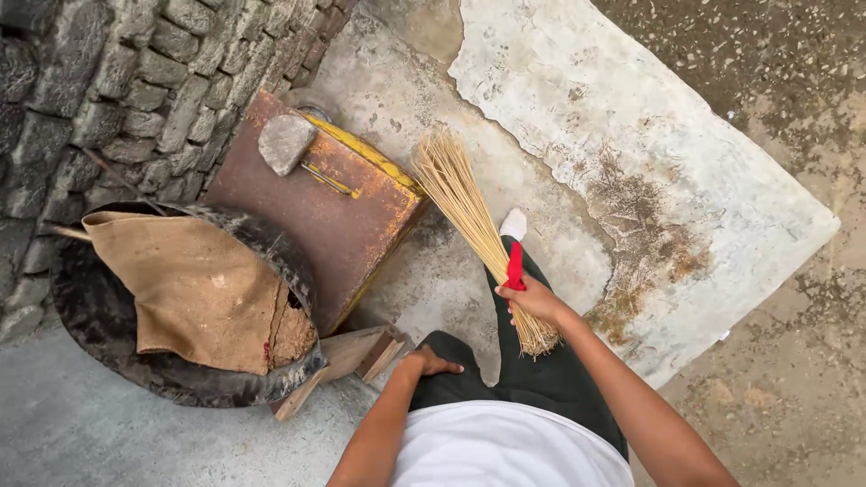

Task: Sweep the floor in an outdoor area using a handheld broom.

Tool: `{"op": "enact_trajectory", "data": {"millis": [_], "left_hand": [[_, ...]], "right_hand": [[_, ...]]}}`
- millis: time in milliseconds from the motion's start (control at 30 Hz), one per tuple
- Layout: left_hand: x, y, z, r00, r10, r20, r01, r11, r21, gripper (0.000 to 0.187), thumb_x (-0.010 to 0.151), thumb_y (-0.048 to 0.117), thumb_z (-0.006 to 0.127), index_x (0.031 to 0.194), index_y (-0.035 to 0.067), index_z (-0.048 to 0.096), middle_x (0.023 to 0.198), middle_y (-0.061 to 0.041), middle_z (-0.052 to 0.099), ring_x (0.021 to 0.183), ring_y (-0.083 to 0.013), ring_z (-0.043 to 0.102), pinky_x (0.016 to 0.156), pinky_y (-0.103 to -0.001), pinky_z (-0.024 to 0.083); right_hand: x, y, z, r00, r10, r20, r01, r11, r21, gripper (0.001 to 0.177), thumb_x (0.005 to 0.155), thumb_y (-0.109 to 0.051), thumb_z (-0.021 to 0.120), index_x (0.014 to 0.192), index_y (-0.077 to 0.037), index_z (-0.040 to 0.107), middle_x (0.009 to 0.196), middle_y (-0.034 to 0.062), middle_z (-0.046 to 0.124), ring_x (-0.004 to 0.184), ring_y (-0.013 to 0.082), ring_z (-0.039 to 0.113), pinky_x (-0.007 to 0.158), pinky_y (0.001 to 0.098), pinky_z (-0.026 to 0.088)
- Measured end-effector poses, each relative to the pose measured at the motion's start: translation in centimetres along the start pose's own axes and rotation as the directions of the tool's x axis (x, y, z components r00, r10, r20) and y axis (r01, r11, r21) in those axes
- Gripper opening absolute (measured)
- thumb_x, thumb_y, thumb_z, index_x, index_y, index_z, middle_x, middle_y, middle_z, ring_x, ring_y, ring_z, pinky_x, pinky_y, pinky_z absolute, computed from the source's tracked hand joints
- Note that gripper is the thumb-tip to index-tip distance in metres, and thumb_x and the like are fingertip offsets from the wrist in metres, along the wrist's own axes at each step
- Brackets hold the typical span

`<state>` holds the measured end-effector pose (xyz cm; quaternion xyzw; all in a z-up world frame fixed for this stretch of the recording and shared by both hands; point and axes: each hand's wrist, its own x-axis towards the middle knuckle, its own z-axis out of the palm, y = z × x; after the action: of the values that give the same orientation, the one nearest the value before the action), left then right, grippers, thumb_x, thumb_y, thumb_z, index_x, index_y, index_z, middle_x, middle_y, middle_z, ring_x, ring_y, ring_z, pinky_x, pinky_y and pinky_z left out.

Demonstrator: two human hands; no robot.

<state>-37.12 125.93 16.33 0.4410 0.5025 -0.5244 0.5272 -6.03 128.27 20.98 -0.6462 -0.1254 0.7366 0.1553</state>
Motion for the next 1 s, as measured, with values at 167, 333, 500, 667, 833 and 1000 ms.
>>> {"op": "enact_trajectory", "data": {"millis": [167, 333, 500, 667, 833, 1000], "left_hand": [[-7.1, 8.6, -8.6, 0.972, -0.207, -0.114, 0.218, 0.972, 0.089, 0.142, 0.064, 0.074, 0.083, 0.166, 0.019, 0.000, 0.169, -0.021, 0.017, 0.151, -0.0439, 0.031, 0.116, -0.059, 0.038], [-3.8, 12.7, -13.4, 0.977, -0.119, -0.178, 0.138, 0.986, 0.095, 0.146, 0.063, 0.073, 0.084, 0.167, 0.015, 0.000, 0.164, -0.027, 0.027, 0.144, -0.0439, 0.044, 0.114, -0.051, 0.043], [-0.5, 15.2, -17.2, 0.876, 0.084, -0.475, -0.111, 0.993, -0.028, 0.079, 0.083, 0.054, 0.075, 0.146, 0.015, 0.049, 0.146, -0.015, 0.055, 0.132, -0.0375, 0.056, 0.106, -0.047, 0.048], [0.0, 19.3, -23.4, 0.780, 0.188, -0.596, -0.367, 0.910, -0.192, 0.034, 0.093, 0.039, 0.066, 0.121, 0.020, 0.070, 0.118, -0.003, 0.074, 0.114, -0.0284, 0.068, 0.096, -0.043, 0.053], [2.9, 20.6, -27.6, 0.811, 0.152, -0.565, -0.374, 0.877, -0.302, 0.026, 0.093, 0.036, 0.065, 0.112, 0.020, 0.074, 0.107, 0.000, 0.077, 0.106, -0.0251, 0.071, 0.092, -0.041, 0.052], [4.2, 18.5, -29.4, 0.817, 0.174, -0.550, -0.421, 0.832, -0.361, 0.023, 0.092, 0.032, 0.065, 0.109, 0.019, 0.075, 0.105, -0.001, 0.078, 0.103, -0.0252, 0.072, 0.090, -0.040, 0.053]], "right_hand": [[9.3, -2.3, -10.2, 0.996, -0.036, -0.078, -0.034, 0.664, -0.747, 0.082, 0.090, -0.044, 0.069, 0.159, -0.023, 0.030, 0.116, 0.0149, 0.070, 0.103, 0.0316, 0.068, 0.088, 0.0446, 0.057], [12.5, -6.8, -20.6, 0.893, -0.039, -0.449, -0.366, 0.516, -0.774, 0.077, 0.093, -0.044, 0.067, 0.161, -0.033, 0.033, 0.128, 0.0107, 0.070, 0.117, 0.0337, 0.066, 0.097, 0.0467, 0.054], [11.8, -8.9, -16.2, 0.588, -0.262, -0.765, 0.029, 0.953, -0.303, 0.062, 0.099, -0.039, 0.064, 0.150, -0.011, 0.043, 0.111, 0.0212, 0.074, 0.101, 0.0433, 0.070, 0.092, 0.0516, 0.053], [9.6, -12.4, -9.2, 0.878, -0.167, -0.448, -0.084, 0.869, -0.488, 0.059, 0.098, -0.048, 0.060, 0.147, -0.015, 0.051, 0.099, 0.0249, 0.074, 0.096, 0.0455, 0.070, 0.089, 0.0537, 0.054], [15.4, -13.8, -11.4, 0.968, -0.134, -0.213, -0.090, 0.607, -0.790, 0.066, 0.093, -0.051, 0.059, 0.151, -0.022, 0.046, 0.107, 0.0231, 0.072, 0.102, 0.0449, 0.068, 0.092, 0.0531, 0.053], [16.0, -20.3, -14.4, 0.851, 0.093, -0.516, -0.321, 0.871, -0.373, 0.051, 0.099, -0.044, 0.058, 0.139, -0.012, 0.056, 0.097, 0.0206, 0.076, 0.084, 0.0417, 0.078, 0.086, 0.0479, 0.059]]}}
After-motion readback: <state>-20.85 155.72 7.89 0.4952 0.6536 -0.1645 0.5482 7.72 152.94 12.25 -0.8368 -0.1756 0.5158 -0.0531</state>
